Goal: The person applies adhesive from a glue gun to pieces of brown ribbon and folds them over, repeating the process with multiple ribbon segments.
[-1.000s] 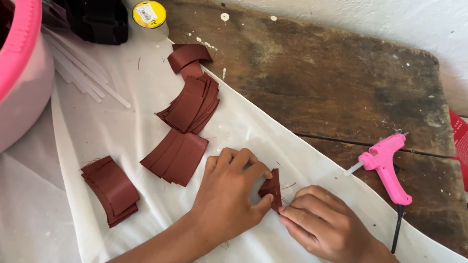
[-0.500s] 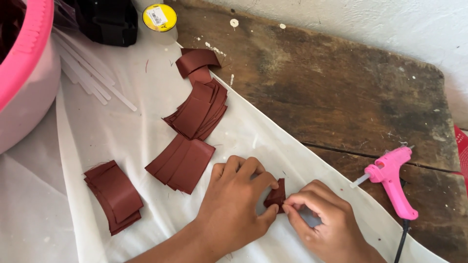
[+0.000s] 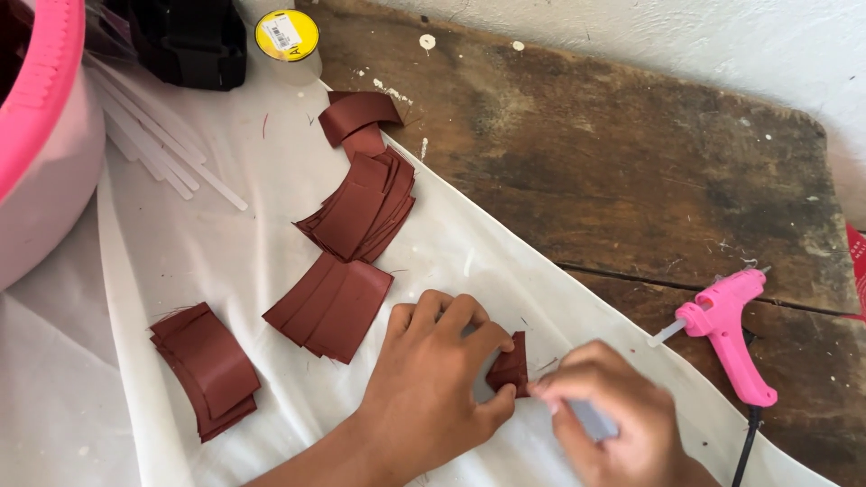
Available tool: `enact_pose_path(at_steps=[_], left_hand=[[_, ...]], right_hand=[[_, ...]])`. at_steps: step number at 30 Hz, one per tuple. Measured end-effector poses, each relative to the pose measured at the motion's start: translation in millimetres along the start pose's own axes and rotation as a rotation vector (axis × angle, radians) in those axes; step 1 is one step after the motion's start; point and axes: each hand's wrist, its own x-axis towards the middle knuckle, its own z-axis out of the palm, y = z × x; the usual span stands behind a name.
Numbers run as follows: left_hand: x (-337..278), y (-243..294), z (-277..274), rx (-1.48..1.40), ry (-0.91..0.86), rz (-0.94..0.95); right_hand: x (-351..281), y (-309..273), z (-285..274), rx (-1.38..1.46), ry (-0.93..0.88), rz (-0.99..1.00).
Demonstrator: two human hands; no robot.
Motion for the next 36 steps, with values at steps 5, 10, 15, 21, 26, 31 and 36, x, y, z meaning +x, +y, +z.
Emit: enact_pose_path(at_steps=[5,10,15,21,26,31,36], left_hand=[[0.1,-0.8,-3.5,-0.039,-0.016,-0.011],[0.2,-1.7,-4.0,-0.038,-0.062,-0.028],[-1.9,-5.7,0.1,-0.047,-0.025,0.022],[-7.3,0.7,-3.7,0.214,0.125,0.283],[-13.1,2.5,-4.8,0.295,0.113,0.302],[-13.1,2.6,-2.6,0.298,0.113,0.288],[-12.3,2.5,0.3,0.265,0.139,0.269]], right_hand=[[-12.0,12.6,1.1,-0.300,-0.134,-0.315],[-10.4,3.8,1.3,-0.326,-0.176,-0.346],[10.0,6.4,-5.9,-0.116,0.004,0.088],[24.1,21.6,5.4,-0.218,-0.111,0.072],[28.8,28.6,4.2,-0.188,-0.169,0.040],[27.8,25.3,0.1,-0.175,-0.179,0.080],[23.4,12.1,2.3,-0.198,-0.150,-0.008]])
